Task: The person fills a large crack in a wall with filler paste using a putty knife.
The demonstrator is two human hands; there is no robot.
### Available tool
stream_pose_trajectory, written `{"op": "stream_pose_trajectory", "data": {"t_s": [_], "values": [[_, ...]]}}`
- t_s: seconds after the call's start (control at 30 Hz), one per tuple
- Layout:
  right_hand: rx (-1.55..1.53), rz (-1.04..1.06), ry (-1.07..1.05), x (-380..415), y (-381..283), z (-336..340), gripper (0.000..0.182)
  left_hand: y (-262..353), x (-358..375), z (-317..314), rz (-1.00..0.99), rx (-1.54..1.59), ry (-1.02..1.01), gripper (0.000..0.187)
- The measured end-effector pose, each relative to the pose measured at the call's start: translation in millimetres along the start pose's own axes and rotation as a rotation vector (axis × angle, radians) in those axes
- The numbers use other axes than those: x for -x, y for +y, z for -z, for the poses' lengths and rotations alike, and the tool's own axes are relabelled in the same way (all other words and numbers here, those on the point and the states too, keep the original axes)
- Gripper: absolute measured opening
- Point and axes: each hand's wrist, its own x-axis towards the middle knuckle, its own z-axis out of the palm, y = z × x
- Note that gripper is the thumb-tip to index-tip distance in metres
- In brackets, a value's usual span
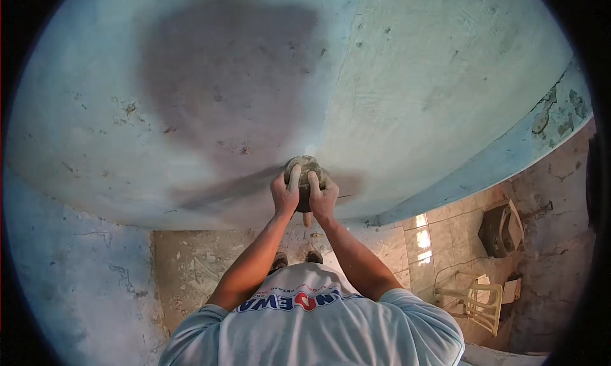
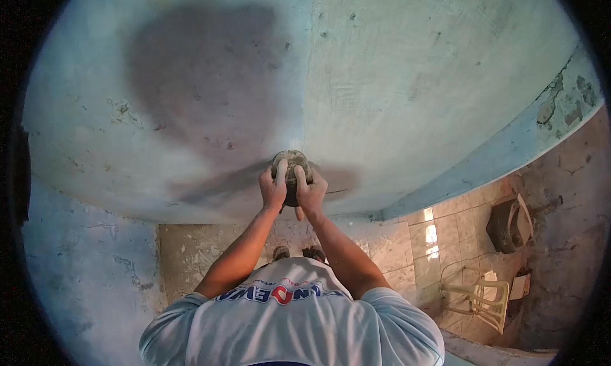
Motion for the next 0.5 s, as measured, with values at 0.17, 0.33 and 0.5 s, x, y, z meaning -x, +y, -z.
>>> {"op": "stream_pose_trajectory", "data": {"t_s": [0.17,0.33,0.5], "values": [[0.114,-0.115,0.032,24.9,57.1,7.8,0.042,-36.4,34.6,7.6,0.225,-0.131,-0.106,0.041],[-0.010,-0.110,0.031,0.9,-24.3,4.7,0.034,3.4,4.7,1.9,0.055,-0.076,-0.023,0.041],[-0.016,-0.023,0.016,1.5,-14.3,4.6,0.031,17.0,5.1,6.2,0.136,-0.038,-0.062,0.042]]}}
